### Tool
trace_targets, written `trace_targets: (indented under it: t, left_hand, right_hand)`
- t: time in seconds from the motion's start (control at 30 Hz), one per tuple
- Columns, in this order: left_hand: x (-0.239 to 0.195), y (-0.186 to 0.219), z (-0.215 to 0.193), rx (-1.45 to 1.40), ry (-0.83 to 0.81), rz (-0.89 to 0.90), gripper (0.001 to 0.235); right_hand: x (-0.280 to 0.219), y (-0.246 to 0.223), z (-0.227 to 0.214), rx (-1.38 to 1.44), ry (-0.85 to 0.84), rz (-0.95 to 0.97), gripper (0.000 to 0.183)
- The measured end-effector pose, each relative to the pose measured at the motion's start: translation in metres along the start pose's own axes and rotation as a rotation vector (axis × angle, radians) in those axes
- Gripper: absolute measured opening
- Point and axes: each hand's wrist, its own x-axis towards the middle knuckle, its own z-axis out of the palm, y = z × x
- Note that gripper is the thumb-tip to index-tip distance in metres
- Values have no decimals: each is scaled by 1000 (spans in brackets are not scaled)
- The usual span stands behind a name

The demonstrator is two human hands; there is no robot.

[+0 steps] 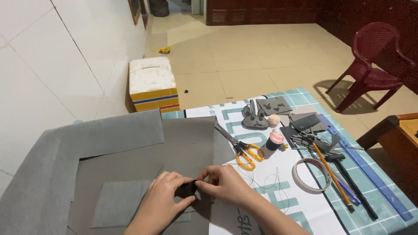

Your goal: Cutting a heart shape from a piece of leather and fitting a smaller heart cutout into the opening.

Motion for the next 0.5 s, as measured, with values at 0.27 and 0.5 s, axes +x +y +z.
trace_targets:
  t: [0.27, 0.5]
  left_hand:
    - [4, 1, -3, -56, -39, -64, 43]
    - [21, -20, 15, -37, -58, -60, 49]
  right_hand:
    - [-1, 1, -1, -1, -4, -51, 19]
    - [0, 7, -2, -75, 11, -50, 19]
